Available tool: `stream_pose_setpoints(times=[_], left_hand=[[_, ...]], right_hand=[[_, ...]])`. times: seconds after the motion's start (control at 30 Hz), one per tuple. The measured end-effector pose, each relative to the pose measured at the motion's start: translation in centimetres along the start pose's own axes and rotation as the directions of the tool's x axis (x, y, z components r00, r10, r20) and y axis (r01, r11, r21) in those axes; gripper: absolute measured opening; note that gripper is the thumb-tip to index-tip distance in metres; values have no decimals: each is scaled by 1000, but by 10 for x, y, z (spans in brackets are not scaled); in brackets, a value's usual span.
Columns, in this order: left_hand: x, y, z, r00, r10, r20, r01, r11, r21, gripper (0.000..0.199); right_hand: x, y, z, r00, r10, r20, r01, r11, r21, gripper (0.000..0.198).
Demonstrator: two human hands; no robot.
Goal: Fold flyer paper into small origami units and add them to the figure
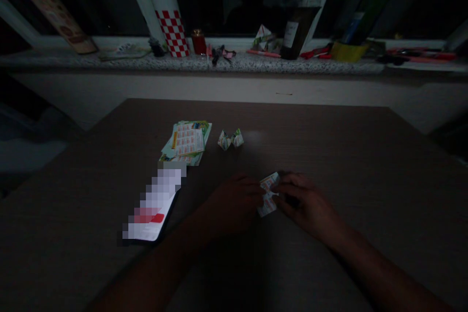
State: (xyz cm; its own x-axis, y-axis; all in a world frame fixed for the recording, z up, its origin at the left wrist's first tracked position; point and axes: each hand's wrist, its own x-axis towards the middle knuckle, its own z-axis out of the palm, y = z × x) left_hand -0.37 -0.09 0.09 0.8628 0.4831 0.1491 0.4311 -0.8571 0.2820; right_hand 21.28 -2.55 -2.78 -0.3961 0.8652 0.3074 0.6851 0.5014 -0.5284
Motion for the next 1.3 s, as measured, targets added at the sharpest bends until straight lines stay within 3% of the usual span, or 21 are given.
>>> stream_pose_setpoints(times=[0.4, 0.77, 0.93, 1.3], left_hand=[[-2, 2, -15, 994, -90, 62, 94, 994, -62, 16], [9, 4, 8, 926, -377, -6, 377, 926, 23, 22], [16, 10, 8, 921, -390, 1, 386, 913, 133, 23], [24, 16, 6, 903, -427, 45, 411, 889, 201, 20]], right_hand=[[-4, 3, -3, 998, -25, 51, 26, 999, -26, 30], [-2, 3, -3, 997, 1, 75, 0, 1000, -14, 26], [0, 3, -1, 997, 34, 62, -32, 999, -31, 15], [0, 5, 2, 996, 52, 73, -50, 998, -27, 21]])
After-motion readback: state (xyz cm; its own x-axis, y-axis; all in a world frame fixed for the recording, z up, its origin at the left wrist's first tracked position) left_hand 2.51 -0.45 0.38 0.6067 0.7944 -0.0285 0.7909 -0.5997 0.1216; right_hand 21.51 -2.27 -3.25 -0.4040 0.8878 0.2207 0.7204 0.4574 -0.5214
